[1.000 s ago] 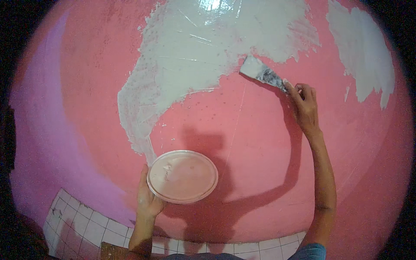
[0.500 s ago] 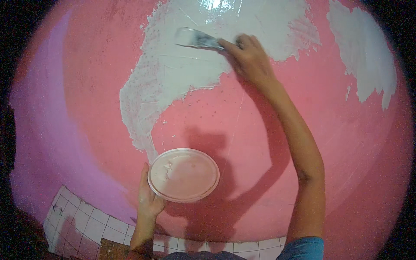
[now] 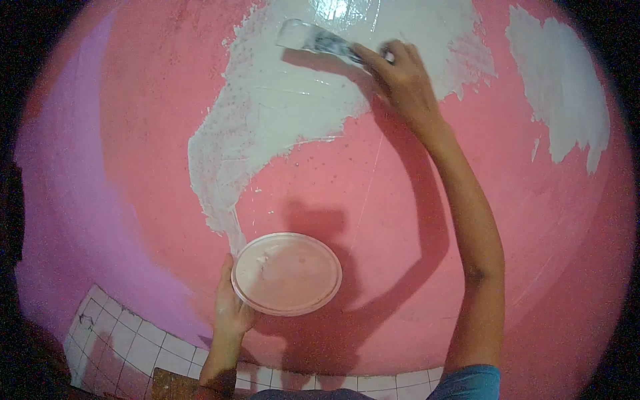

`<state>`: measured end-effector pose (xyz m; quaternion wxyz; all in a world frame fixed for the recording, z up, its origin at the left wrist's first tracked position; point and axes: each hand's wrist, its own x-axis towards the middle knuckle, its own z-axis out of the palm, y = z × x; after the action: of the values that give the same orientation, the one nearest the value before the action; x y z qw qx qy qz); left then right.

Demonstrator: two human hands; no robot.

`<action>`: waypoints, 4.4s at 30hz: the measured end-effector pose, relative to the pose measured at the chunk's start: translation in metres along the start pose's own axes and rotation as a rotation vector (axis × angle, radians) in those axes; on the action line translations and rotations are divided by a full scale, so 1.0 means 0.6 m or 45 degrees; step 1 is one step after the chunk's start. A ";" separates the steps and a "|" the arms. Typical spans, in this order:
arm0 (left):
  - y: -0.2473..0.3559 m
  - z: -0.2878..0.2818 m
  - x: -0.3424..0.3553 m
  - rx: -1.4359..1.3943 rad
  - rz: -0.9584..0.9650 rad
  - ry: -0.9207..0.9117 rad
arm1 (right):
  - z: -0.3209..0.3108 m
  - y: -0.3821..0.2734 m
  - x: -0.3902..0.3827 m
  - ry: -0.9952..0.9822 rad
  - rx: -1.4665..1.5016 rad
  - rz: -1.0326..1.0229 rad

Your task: The person applies white wall filler to a pink wall using a putty knife. They hold a container of filler in one hand while spreading and smoothing the material over the wall surface with the tool.

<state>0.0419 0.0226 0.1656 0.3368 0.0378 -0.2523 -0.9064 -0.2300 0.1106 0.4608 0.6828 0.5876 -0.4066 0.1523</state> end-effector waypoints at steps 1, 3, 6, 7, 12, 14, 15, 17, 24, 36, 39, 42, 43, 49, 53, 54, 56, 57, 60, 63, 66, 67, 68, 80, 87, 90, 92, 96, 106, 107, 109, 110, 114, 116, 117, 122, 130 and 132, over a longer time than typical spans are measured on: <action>0.001 -0.003 0.006 0.006 -0.002 -0.012 | 0.014 0.002 0.016 0.004 -0.013 0.001; 0.003 -0.018 0.006 -0.344 -0.157 -0.256 | 0.027 0.008 0.032 -0.024 0.019 0.027; 0.005 -0.033 0.003 -0.173 -0.041 -0.198 | 0.014 0.025 -0.004 -0.062 -0.017 0.076; 0.007 -0.033 0.004 -0.171 -0.045 -0.200 | 0.004 0.031 -0.034 -0.084 -0.047 0.121; 0.006 -0.029 0.015 -0.181 -0.105 -0.136 | -0.116 0.081 -0.221 -0.196 -0.145 0.366; 0.004 -0.030 0.014 -0.195 -0.101 -0.170 | -0.156 0.090 -0.251 -0.206 -0.205 0.399; 0.004 -0.031 0.013 -0.213 -0.093 -0.190 | -0.161 0.092 -0.255 -0.219 -0.250 0.432; 0.000 -0.022 0.015 -0.186 -0.084 -0.198 | -0.158 0.102 -0.232 -0.144 -0.250 0.389; -0.011 -0.006 0.010 -0.256 -0.125 -0.244 | -0.082 0.101 -0.100 -0.036 -0.215 0.328; -0.012 -0.006 0.009 -0.113 -0.062 -0.107 | -0.149 0.065 -0.304 -0.022 -0.350 0.565; -0.012 -0.001 0.010 -0.166 -0.084 -0.033 | -0.094 0.041 -0.185 0.077 -0.179 0.441; -0.012 0.009 0.009 -0.137 -0.106 -0.026 | -0.042 0.004 -0.086 0.132 -0.058 0.379; -0.010 0.013 0.008 -0.138 -0.107 -0.029 | -0.026 -0.011 -0.069 0.132 -0.062 0.377; -0.005 0.015 0.004 -0.002 -0.179 -0.001 | 0.003 -0.049 -0.120 0.025 -0.039 0.501; 0.005 0.009 0.003 0.121 -0.171 0.064 | -0.039 -0.084 -0.239 -0.054 -0.021 0.604; 0.007 0.008 0.004 0.120 -0.182 0.060 | -0.052 -0.090 -0.249 -0.056 -0.021 0.597; 0.011 0.003 0.007 0.111 -0.178 0.042 | -0.070 -0.097 -0.260 -0.070 -0.104 0.616; 0.012 0.001 0.008 0.110 -0.177 0.024 | -0.067 -0.086 -0.249 -0.035 -0.150 0.556; 0.014 0.007 0.006 0.138 -0.148 0.027 | -0.040 -0.072 -0.160 0.027 -0.117 0.533; 0.014 0.006 0.007 0.033 -0.199 -0.081 | -0.003 -0.062 -0.068 0.112 -0.047 0.404; 0.014 0.006 0.008 0.097 -0.140 -0.031 | 0.022 -0.062 -0.054 0.078 -0.037 0.410; 0.015 0.004 0.008 0.097 -0.138 -0.029 | 0.022 -0.069 -0.071 0.041 -0.058 0.441; 0.016 0.000 0.008 0.055 -0.155 -0.041 | 0.020 -0.077 -0.090 0.002 -0.080 0.467; 0.019 -0.010 0.014 0.072 -0.161 -0.070 | -0.027 -0.080 -0.159 0.047 -0.108 0.566; 0.017 -0.028 0.017 0.008 -0.196 -0.121 | 0.020 -0.074 -0.084 0.019 -0.147 0.548; 0.021 -0.038 0.018 0.049 -0.175 -0.106 | -0.003 -0.100 -0.180 -0.041 -0.112 0.551; 0.027 -0.049 0.017 0.029 -0.179 -0.096 | -0.031 -0.133 -0.241 -0.081 -0.108 0.620; 0.037 -0.055 0.011 0.037 -0.170 -0.087 | -0.047 -0.155 -0.278 -0.098 -0.141 0.623; 0.044 -0.066 0.011 -0.021 -0.177 -0.201 | 0.067 -0.146 0.013 0.051 0.111 0.289; 0.044 -0.069 0.010 -0.059 -0.179 -0.198 | 0.077 -0.148 0.008 0.015 0.120 0.306; 0.040 -0.075 0.012 -0.098 -0.192 -0.193 | 0.080 -0.154 -0.018 -0.014 0.103 0.323; 0.039 -0.079 0.015 -0.074 -0.191 -0.213 | 0.076 -0.157 -0.035 -0.039 0.077 0.339; 0.043 -0.083 0.018 -0.074 -0.201 -0.227 | 0.015 -0.186 -0.160 -0.188 0.049 0.504; 0.046 -0.085 0.019 -0.083 -0.208 -0.212 | -0.024 -0.198 -0.226 -0.254 0.042 0.565; 0.047 -0.086 0.020 -0.093 -0.209 -0.200 | -0.042 -0.202 -0.252 -0.310 0.028 0.600; 0.049 -0.081 0.021 -0.121 -0.232 -0.210 | -0.064 -0.189 -0.278 -0.279 -0.043 0.661; 0.045 -0.068 0.017 -0.091 -0.209 -0.254 | 0.039 -0.141 -0.056 -0.024 0.002 0.419; 0.047 -0.060 0.010 -0.073 -0.202 -0.201 | 0.042 -0.144 -0.066 -0.058 0.018 0.429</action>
<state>0.0627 -0.0148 0.1487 0.2438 -0.0235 -0.2484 -0.9372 -0.2048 0.0753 0.3727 0.6341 0.5191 -0.5137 0.2543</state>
